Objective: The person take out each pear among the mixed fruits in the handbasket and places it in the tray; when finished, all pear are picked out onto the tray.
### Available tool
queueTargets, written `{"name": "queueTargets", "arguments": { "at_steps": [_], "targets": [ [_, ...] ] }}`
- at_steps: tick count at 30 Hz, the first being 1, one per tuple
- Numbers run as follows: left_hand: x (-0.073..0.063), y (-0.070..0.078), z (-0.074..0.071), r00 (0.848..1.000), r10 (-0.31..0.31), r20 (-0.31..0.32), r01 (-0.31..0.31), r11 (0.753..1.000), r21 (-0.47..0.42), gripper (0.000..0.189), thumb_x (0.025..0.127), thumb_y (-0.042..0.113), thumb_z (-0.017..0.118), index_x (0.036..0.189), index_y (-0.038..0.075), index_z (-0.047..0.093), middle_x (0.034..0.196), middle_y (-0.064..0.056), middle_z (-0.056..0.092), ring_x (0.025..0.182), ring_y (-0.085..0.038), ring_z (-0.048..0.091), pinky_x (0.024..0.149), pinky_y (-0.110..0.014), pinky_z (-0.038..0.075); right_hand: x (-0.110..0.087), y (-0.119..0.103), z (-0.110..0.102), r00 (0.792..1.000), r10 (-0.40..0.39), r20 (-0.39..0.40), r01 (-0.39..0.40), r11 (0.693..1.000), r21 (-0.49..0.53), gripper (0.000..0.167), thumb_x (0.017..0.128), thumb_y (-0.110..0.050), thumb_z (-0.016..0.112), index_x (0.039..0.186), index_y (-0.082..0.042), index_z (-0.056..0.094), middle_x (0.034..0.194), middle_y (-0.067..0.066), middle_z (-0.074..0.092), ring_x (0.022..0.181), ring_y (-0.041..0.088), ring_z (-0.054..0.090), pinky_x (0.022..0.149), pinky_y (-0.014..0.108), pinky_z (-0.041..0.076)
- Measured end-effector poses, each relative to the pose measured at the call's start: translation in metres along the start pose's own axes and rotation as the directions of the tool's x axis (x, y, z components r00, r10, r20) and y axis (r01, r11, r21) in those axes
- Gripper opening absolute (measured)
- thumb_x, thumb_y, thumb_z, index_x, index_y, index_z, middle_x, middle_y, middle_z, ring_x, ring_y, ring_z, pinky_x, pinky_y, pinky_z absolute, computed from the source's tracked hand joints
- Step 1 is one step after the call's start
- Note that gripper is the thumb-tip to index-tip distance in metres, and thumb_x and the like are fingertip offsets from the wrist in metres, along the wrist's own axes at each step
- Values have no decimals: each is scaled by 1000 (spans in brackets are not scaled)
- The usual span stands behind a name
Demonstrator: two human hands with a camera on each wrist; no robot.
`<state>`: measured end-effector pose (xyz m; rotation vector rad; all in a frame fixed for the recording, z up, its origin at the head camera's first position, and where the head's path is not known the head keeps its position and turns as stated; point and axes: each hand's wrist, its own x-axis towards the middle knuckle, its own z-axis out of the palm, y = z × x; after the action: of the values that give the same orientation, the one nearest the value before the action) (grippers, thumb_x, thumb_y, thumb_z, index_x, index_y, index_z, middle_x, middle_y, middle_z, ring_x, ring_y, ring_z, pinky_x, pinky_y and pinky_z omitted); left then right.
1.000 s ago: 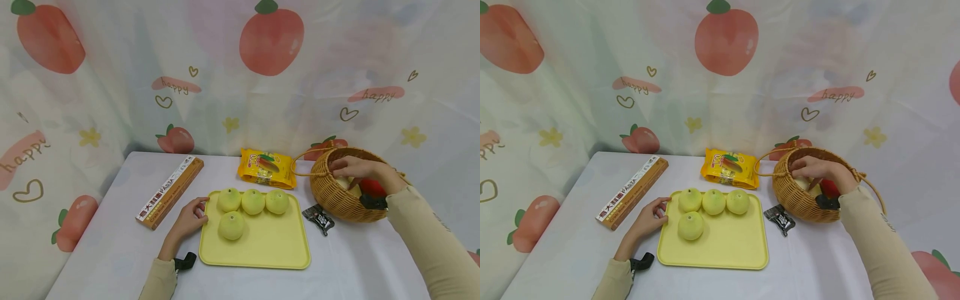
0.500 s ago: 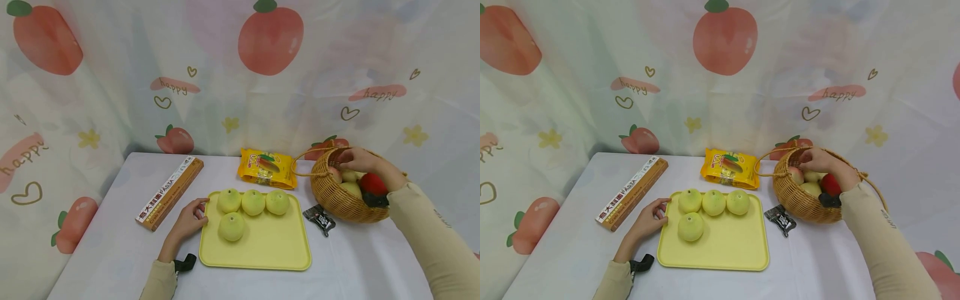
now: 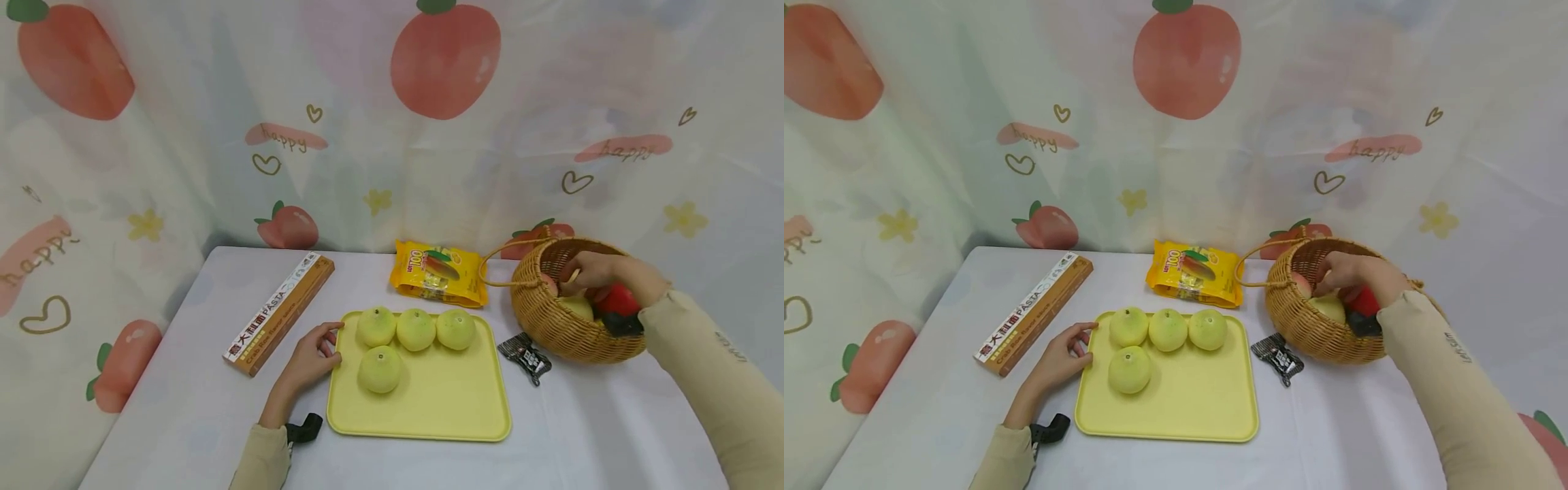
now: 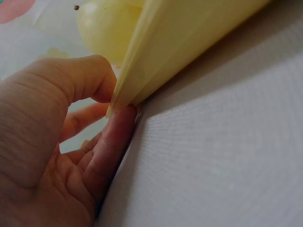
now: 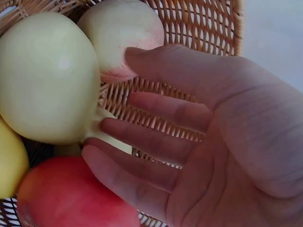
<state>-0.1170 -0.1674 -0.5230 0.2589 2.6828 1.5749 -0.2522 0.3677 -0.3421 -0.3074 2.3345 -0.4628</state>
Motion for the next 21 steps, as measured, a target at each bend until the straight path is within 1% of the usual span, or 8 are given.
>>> {"name": "queueTargets", "arguments": {
  "at_steps": [4,8,10,12,14,16,18,21],
  "targets": [
    [1,2,0,1000,6,2,-6,1000,-3,58,72,-1,68,129,7,62,92,-4,57,66,-12,54,58,-24,42,-5,0,-4,997,47,55,-48,999,8,59,92,-23,65,131,16,45,129,35,43,104,38,59,84,47,53],
    [3,1,2,1000,6,1,-6,1000,-2,58,72,-1,68,129,8,61,92,-4,57,66,-11,54,58,-24,43,-3,3,-3,986,119,113,-121,993,10,63,89,-28,66,134,8,43,131,32,35,110,40,55,91,49,50],
    [3,0,3,1000,5,6,-5,1000,0,58,73,0,68,129,8,61,92,-3,57,67,-11,53,58,-24,43,1,5,-1,981,125,149,-126,992,-2,63,89,-27,66,134,9,43,129,30,39,109,36,57,92,49,49],
    [2,-1,4,1000,0,10,0,1000,6,58,73,0,68,130,8,61,92,-3,57,67,-11,54,59,-24,43,6,9,2,976,119,184,-117,993,-20,60,88,-25,66,131,11,44,125,26,48,106,31,59,90,48,50],
    [1,-2,3,1000,-9,15,9,1000,12,58,73,0,68,130,9,61,92,-2,57,67,-10,54,59,-24,43,9,11,6,969,111,223,-109,994,-19,58,88,-23,66,130,12,46,119,20,55,102,25,61,90,46,50],
    [0,-1,3,1000,-16,14,15,1000,15,58,72,0,68,129,9,61,92,-2,57,67,-11,54,59,-24,43,12,12,9,964,105,246,-107,994,-8,54,87,-23,67,127,10,51,114,14,61,100,22,61,89,45,51],
    [0,0,2,1000,-16,14,16,1000,15,58,72,1,68,130,9,61,92,-2,57,67,-11,54,59,-24,43,12,12,11,961,107,254,-111,994,1,51,87,-23,68,125,8,55,113,11,61,99,21,61,89,45,51],
    [0,1,0,1000,-11,12,11,1000,12,58,73,1,69,130,8,61,92,-3,57,68,-12,53,59,-24,42,12,11,11,958,138,250,-148,989,21,54,86,-25,70,126,6,55,119,15,56,105,27,59,92,48,50]
  ]
}}
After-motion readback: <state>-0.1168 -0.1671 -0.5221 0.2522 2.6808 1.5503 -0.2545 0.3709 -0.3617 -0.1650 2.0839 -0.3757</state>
